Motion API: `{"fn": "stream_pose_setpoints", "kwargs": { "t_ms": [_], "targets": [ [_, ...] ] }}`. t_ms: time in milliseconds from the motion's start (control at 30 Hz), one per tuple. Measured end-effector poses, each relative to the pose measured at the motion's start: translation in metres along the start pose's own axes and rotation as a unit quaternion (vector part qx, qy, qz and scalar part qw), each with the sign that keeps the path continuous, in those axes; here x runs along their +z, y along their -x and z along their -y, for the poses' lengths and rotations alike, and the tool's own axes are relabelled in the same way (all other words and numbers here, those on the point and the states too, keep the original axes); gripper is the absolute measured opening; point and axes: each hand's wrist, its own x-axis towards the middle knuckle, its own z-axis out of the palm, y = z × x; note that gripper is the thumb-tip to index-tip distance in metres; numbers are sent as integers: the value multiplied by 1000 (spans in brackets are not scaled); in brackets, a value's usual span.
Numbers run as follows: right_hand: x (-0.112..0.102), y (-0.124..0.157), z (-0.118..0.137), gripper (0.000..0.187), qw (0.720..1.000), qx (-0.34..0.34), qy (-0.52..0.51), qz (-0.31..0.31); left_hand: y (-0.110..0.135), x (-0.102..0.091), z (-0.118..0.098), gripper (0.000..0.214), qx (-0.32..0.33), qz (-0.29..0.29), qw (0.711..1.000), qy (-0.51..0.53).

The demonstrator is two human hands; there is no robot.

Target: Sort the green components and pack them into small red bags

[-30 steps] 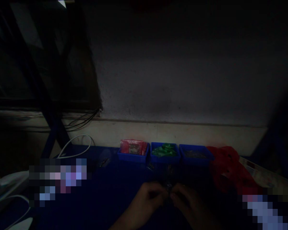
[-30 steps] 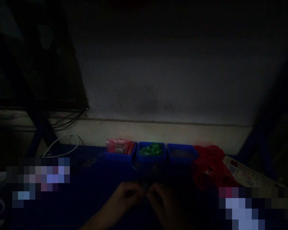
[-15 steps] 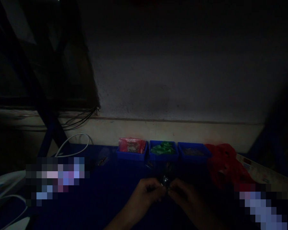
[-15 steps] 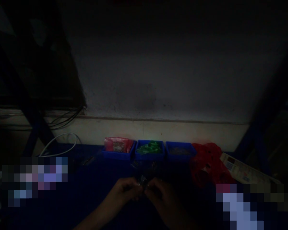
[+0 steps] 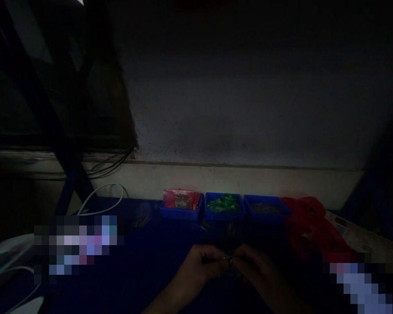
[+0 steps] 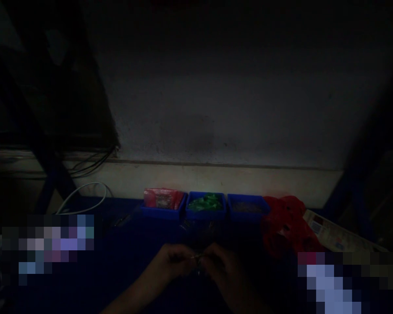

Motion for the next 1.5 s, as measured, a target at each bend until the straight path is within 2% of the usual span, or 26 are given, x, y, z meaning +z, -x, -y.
{"fn": "stream_pose_setpoints", "kwargs": {
  "t_ms": [167, 400, 533, 667, 833, 1000, 1167, 1367, 1500],
  "targets": [
    [-1, -1, 1, 25, 1000, -18, 13, 2, -3, 0, 3, 24, 2, -12, 1000, 4],
    [2, 2, 8, 23, 1000, -14, 28, 5, 0, 4, -1, 15, 17, -9, 999, 41],
    [1, 2, 10, 23, 999, -17, 31, -2, 0, 5, -1, 24, 12, 0, 1000, 28],
    [0, 2, 12, 23, 1000, -11, -2, 3, 0, 3, -1, 32, 16, -14, 1000, 17],
    [1, 2, 10, 21, 998, -9, -43, 33, 2, 2, -3, 27, 31, -31, 999, 12],
    [3, 0, 5, 27, 1000, 11, -17, 11, 5, 5, -6, 28, 30, -10, 999, -10],
    [1, 1, 8, 28, 1000, 18, 11, 14, 2, 4, -1, 28, 9, -12, 1000, -1],
    [1, 1, 6, 28, 1000, 7, 8, 7, 2, 5, -2, 28, 18, -32, 999, 9],
    [2, 0, 7, 30, 1000, 9, -7, 5, 4, 7, -7, 23, 26, -21, 999, 8]
  ]
}}
